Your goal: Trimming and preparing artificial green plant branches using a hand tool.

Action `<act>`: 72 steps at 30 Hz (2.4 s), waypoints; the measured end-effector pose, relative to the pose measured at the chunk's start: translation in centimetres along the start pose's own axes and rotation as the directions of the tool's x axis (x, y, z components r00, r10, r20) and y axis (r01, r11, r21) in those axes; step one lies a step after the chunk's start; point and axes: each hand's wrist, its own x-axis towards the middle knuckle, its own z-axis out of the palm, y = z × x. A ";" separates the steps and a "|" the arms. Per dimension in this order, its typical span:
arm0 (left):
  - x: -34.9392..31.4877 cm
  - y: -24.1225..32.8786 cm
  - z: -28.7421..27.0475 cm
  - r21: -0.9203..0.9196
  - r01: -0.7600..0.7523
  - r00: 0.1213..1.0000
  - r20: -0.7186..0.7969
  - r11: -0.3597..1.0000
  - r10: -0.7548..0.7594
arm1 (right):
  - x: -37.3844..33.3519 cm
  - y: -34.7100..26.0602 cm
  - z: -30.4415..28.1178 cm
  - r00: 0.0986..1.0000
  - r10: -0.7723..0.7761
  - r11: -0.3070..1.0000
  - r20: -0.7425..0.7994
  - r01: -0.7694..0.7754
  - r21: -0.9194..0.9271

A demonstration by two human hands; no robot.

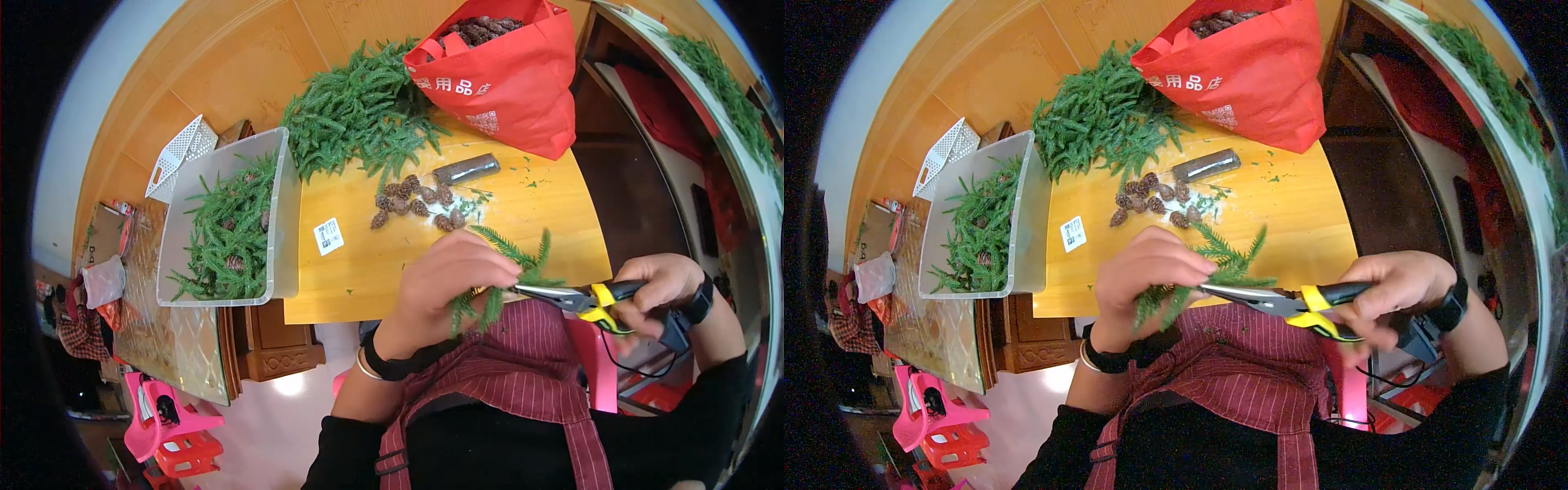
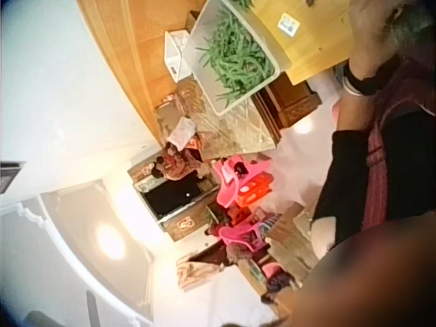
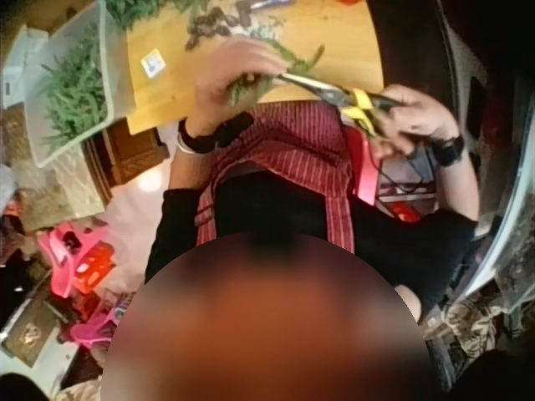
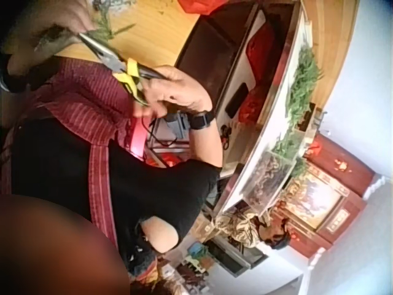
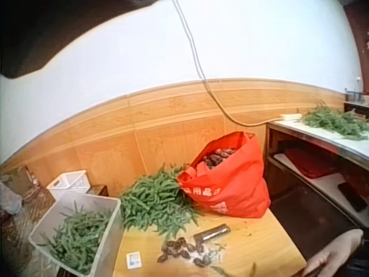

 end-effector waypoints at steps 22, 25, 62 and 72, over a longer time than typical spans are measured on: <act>-0.5 0.3 -1.5 0.196 0.030 0.992 -0.126 0.980 -0.005 | 0.1 -0.8 5.2 0.854 -0.468 0.583 -0.226 0.106 -0.806; -0.9 0.4 -1.3 -0.050 0.113 0.983 -0.139 0.992 -0.119 | 0.8 -1.1 5.5 0.746 -0.657 0.244 -0.112 0.071 -0.967; -1.2 0.6 -0.2 -0.436 0.279 0.927 -0.109 0.856 -0.358 | 3.9 0.2 4.3 0.610 -0.770 -0.336 0.190 -0.134 -0.932; -1.1 0.6 -0.2 -0.372 0.337 0.912 -0.100 0.865 -0.398 | 3.3 -0.1 3.3 0.622 -0.781 -0.057 0.054 0.015 -0.998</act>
